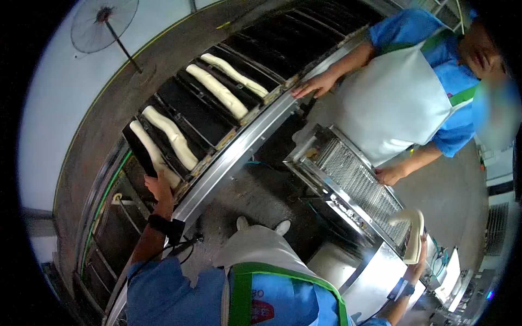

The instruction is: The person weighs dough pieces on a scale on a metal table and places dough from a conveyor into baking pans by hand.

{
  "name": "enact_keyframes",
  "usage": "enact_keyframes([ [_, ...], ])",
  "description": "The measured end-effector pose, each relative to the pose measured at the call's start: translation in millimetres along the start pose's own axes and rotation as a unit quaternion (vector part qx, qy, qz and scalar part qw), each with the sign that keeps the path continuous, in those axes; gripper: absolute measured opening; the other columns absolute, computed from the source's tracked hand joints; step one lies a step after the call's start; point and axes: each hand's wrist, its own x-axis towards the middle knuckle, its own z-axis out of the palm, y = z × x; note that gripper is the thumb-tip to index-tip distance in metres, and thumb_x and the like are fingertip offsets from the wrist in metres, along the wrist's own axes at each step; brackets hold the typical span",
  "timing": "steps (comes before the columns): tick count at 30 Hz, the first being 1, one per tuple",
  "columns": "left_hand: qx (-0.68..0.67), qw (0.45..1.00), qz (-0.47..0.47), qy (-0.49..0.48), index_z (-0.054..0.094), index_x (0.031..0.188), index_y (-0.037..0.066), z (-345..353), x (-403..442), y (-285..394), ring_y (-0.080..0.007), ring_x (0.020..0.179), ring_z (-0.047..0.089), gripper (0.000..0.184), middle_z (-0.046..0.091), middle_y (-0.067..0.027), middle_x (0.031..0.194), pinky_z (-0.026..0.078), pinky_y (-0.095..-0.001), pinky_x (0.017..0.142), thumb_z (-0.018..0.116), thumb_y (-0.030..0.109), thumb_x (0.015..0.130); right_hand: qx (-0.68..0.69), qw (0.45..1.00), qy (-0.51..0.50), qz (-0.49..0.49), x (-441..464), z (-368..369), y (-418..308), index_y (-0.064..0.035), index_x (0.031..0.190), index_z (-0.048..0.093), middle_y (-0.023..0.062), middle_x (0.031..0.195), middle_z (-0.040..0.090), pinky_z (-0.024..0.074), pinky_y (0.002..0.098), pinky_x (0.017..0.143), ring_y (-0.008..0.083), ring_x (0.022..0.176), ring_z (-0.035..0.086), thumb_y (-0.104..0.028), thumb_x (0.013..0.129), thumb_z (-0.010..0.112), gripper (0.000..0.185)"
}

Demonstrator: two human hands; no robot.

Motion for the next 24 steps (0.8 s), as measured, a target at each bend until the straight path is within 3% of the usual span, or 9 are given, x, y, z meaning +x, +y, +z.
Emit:
enact_keyframes([
  [8, -0.209, 0.977, 0.032, 0.036, 0.023, 0.124, -0.001, 6.5, -5.2, -21.9, -0.0362, 0.111, 0.029, 0.068, 0.027, -0.0232, 0.122, 0.024, -0.0395, 0.090, 0.054, 0.027, 0.070, -0.004, 0.953, -0.290, -0.092, -10.9, 230.5, -57.4, 0.0006, 0.115, 0.035, 0.0187, 0.094, 0.050, 0.0483, 0.0258, 0.057, 0.0215, 0.073, 0.054, -0.030, 0.074, 0.052, 0.053],
  [9, -0.242, 0.969, 0.042, 0.040, 0.023, 0.124, -0.002, 10.5, -0.1, -30.0, -0.0363, 0.113, 0.026, 0.068, 0.027, -0.0240, 0.122, 0.022, -0.0388, 0.093, 0.054, 0.027, 0.070, -0.006, 0.892, -0.435, -0.122, -8.9, 268.8, -63.9, 0.0004, 0.117, 0.032, 0.0209, 0.096, 0.049, 0.0491, 0.0291, 0.058, 0.0250, 0.074, 0.055, -0.027, 0.070, 0.055, 0.059],
  [12, -0.219, 0.974, 0.052, 0.021, 0.020, 0.125, -0.002, 0.8, 5.8, -44.1, -0.0361, 0.117, 0.020, 0.069, 0.022, -0.0250, 0.125, 0.017, -0.0373, 0.096, 0.053, 0.026, 0.070, -0.047, 0.780, -0.620, -0.069, -14.7, 391.0, -68.4, 0.0016, 0.121, 0.030, 0.0123, 0.108, 0.046, 0.0378, 0.0273, 0.083, 0.0169, 0.096, 0.047, -0.025, 0.067, 0.057, 0.066],
  [15, -0.261, 0.963, 0.061, -0.008, 0.019, 0.125, -0.002, -6.0, 4.0, -48.4, -0.0361, 0.118, 0.016, 0.069, 0.016, -0.0260, 0.128, 0.016, -0.0370, 0.097, 0.053, 0.025, 0.071, -0.171, 0.691, -0.698, -0.074, -7.1, 514.6, -14.3, 0.0019, 0.121, 0.031, 0.0116, 0.111, 0.044, 0.0371, 0.0259, 0.080, 0.0155, 0.095, 0.044, -0.027, 0.071, 0.056, 0.062],
  [16, -0.284, 0.956, 0.073, -0.006, 0.022, 0.124, 0.000, -4.4, 6.8, -53.0, -0.0349, 0.117, 0.018, 0.066, 0.018, -0.0255, 0.127, 0.018, -0.0368, 0.095, 0.053, 0.024, 0.071, -0.243, 0.718, -0.639, -0.131, -3.8, 543.4, 11.9, 0.0023, 0.120, 0.032, 0.0109, 0.109, 0.045, 0.0373, 0.0254, 0.079, 0.0151, 0.094, 0.044, -0.028, 0.074, 0.055, 0.060],
  [17, -0.281, 0.957, 0.072, -0.007, 0.022, 0.124, 0.000, -2.8, 11.9, -60.3, -0.0349, 0.117, 0.018, 0.066, 0.018, -0.0255, 0.127, 0.018, -0.0368, 0.095, 0.053, 0.024, 0.071, -0.313, 0.736, -0.570, -0.187, -4.6, 560.9, 30.5, 0.0027, 0.120, 0.032, 0.0101, 0.107, 0.046, 0.0375, 0.0250, 0.078, 0.0146, 0.092, 0.045, -0.029, 0.076, 0.054, 0.058],
  [19, -0.269, 0.958, 0.097, 0.031, 0.026, 0.123, 0.004, -3.9, 26.0, -75.7, -0.0339, 0.113, 0.024, 0.062, 0.023, -0.0235, 0.123, 0.022, -0.0366, 0.092, 0.054, 0.023, 0.071, -0.259, 0.674, -0.652, -0.231, -12.5, 569.2, 49.7, 0.0039, 0.118, 0.035, 0.0087, 0.106, 0.047, 0.0389, 0.0243, 0.074, 0.0136, 0.086, 0.046, -0.031, 0.079, 0.052, 0.055],
  [21, -0.229, 0.964, 0.124, 0.054, 0.035, 0.119, 0.009, -22.9, 12.1, -62.9, -0.0316, 0.110, 0.029, 0.052, 0.029, -0.0181, 0.120, 0.026, -0.0368, 0.090, 0.054, 0.019, 0.072, -0.293, 0.637, -0.696, -0.158, -18.9, 546.7, 45.0, 0.0018, 0.113, 0.041, 0.0068, 0.103, 0.051, 0.0412, 0.0224, 0.074, 0.0127, 0.086, 0.050, -0.028, 0.081, 0.050, 0.045],
  [24, -0.142, 0.911, 0.387, 0.002, 0.048, 0.106, 0.011, -36.1, 2.9, -40.6, -0.0265, 0.108, 0.035, 0.035, 0.043, -0.0103, 0.112, 0.025, -0.0362, 0.090, 0.051, 0.011, 0.072, -0.294, 0.624, -0.712, -0.134, -1.2, 500.8, 44.5, -0.0003, 0.111, 0.044, 0.0059, 0.097, 0.053, 0.0424, 0.0225, 0.073, 0.0122, 0.086, 0.051, -0.027, 0.082, 0.049, 0.039],
])
